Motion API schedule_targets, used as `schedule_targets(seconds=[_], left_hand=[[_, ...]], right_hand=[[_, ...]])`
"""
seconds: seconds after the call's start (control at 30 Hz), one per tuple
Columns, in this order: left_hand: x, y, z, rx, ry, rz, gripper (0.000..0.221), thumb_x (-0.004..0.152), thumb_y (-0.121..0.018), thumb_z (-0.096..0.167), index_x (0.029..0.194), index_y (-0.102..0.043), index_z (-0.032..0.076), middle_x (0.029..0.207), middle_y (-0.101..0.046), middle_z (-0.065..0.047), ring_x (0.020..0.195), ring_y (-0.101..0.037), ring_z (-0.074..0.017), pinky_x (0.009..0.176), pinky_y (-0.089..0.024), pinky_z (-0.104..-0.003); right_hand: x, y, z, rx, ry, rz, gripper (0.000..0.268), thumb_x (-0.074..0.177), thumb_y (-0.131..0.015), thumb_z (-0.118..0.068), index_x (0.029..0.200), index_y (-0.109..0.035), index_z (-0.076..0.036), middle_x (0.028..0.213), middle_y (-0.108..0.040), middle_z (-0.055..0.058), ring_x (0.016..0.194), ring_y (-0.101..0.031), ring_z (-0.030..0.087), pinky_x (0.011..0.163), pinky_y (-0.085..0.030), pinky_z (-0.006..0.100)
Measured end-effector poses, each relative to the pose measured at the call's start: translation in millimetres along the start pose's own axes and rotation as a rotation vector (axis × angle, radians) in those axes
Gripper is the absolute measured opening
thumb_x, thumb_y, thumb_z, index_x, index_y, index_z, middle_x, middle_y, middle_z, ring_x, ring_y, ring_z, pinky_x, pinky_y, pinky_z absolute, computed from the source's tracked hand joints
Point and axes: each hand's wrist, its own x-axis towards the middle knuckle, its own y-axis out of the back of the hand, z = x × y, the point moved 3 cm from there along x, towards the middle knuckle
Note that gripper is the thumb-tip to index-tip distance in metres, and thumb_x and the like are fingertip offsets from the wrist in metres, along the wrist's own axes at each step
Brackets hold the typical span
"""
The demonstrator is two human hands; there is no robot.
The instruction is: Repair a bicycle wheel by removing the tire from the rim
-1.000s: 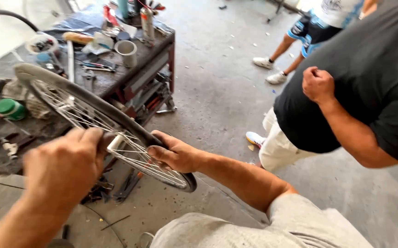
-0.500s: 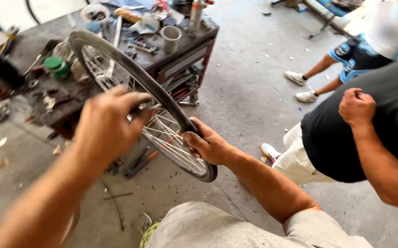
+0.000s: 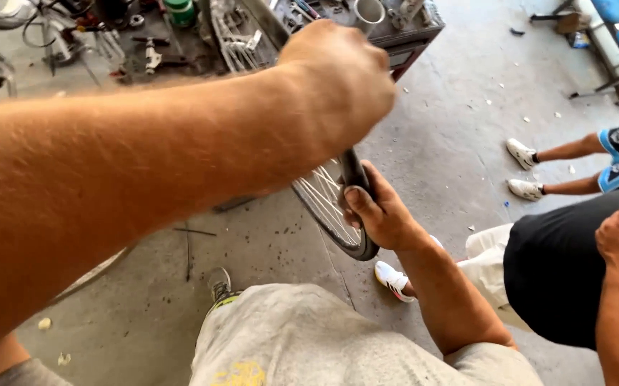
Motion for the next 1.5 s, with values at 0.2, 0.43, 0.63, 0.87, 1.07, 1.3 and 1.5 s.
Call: schedule_targets(seconds=[0.2, 0.43, 0.63, 0.87, 1.07, 1.3, 1.5], left_hand=[[-4.0, -36.7, -18.7, -0.093, -0.003, 0.272, 0.022, 0.102, -0.06, 0.008, 0.095, -0.08, 0.01, 0.094, -0.079, -0.01, 0.084, -0.077, -0.0324, 0.069, -0.065, -0.048], [-6.9, -110.4, -9.5, -0.302, 0.045, 0.926, 0.028, 0.11, -0.068, 0.038, 0.098, -0.07, 0.012, 0.083, -0.066, 0.0, 0.05, -0.061, -0.013, 0.039, -0.055, -0.035], [-5.0, -124.2, -20.3, -0.642, 0.071, 0.825, 0.018, 0.087, -0.076, 0.023, 0.102, -0.069, 0.015, 0.083, -0.071, -0.01, 0.08, -0.074, -0.0399, 0.069, -0.059, -0.058], [10.4, -9.8, -55.0, -0.233, 0.037, 0.136, 0.035, 0.085, -0.079, 0.036, 0.11, -0.078, 0.011, 0.107, -0.078, -0.008, 0.096, -0.075, -0.0312, 0.079, -0.062, -0.046], [17.1, 4.6, -34.8, 0.177, -0.111, -0.094, 0.021, 0.088, -0.085, 0.034, 0.099, -0.084, 0.016, 0.082, -0.073, 0.007, 0.079, -0.062, -0.0128, 0.073, -0.054, -0.032], [5.6, -30.8, -24.1, -0.238, 0.003, 0.11, 0.022, 0.094, -0.061, 0.002, 0.098, -0.081, 0.009, 0.099, -0.079, -0.012, 0.088, -0.077, -0.0341, 0.074, -0.062, -0.048], [6.6, -105.9, -42.4, -0.238, 0.037, 0.56, 0.025, 0.109, -0.063, 0.027, 0.092, -0.073, 0.011, 0.08, -0.073, -0.005, 0.06, -0.07, -0.0233, 0.055, -0.062, -0.043]], right_hand=[[-1.5, 10.0, 0.5, -0.029, -0.019, 0.05, 0.044, 0.103, -0.063, -0.043, 0.117, -0.047, -0.004, 0.077, -0.048, 0.006, 0.063, -0.044, 0.013, 0.05, -0.043, 0.025], [3.0, 16.7, -9.9, -0.104, 0.031, 0.093, 0.042, 0.104, -0.061, -0.043, 0.116, -0.046, -0.005, 0.078, -0.047, 0.006, 0.061, -0.043, 0.012, 0.049, -0.043, 0.025], [9.1, 34.3, 10.7, -0.093, 0.144, 0.065, 0.025, 0.11, -0.054, -0.022, 0.12, -0.05, 0.0, 0.07, -0.044, 0.006, 0.052, -0.046, 0.015, 0.047, -0.047, 0.026], [16.4, -5.6, -20.1, -0.153, -0.04, 0.065, 0.046, 0.103, -0.062, -0.045, 0.116, -0.047, -0.004, 0.074, -0.045, 0.005, 0.054, -0.042, 0.011, 0.047, -0.037, 0.024], [15.9, -12.4, -17.1, -0.112, -0.038, -0.033, 0.039, 0.106, -0.061, -0.042, 0.121, -0.045, -0.01, 0.079, -0.053, 0.0, 0.058, -0.047, 0.011, 0.05, -0.044, 0.025], [19.2, -10.0, -9.8, -0.167, -0.079, 0.099, 0.037, 0.104, -0.057, -0.043, 0.114, -0.046, -0.009, 0.075, -0.048, 0.003, 0.057, -0.046, 0.012, 0.052, -0.041, 0.027], [38.6, -3.3, -9.9, -0.147, -0.059, 0.101, 0.039, 0.101, -0.062, -0.049, 0.11, -0.047, -0.014, 0.076, -0.046, -0.001, 0.057, -0.045, 0.01, 0.051, -0.044, 0.026]])
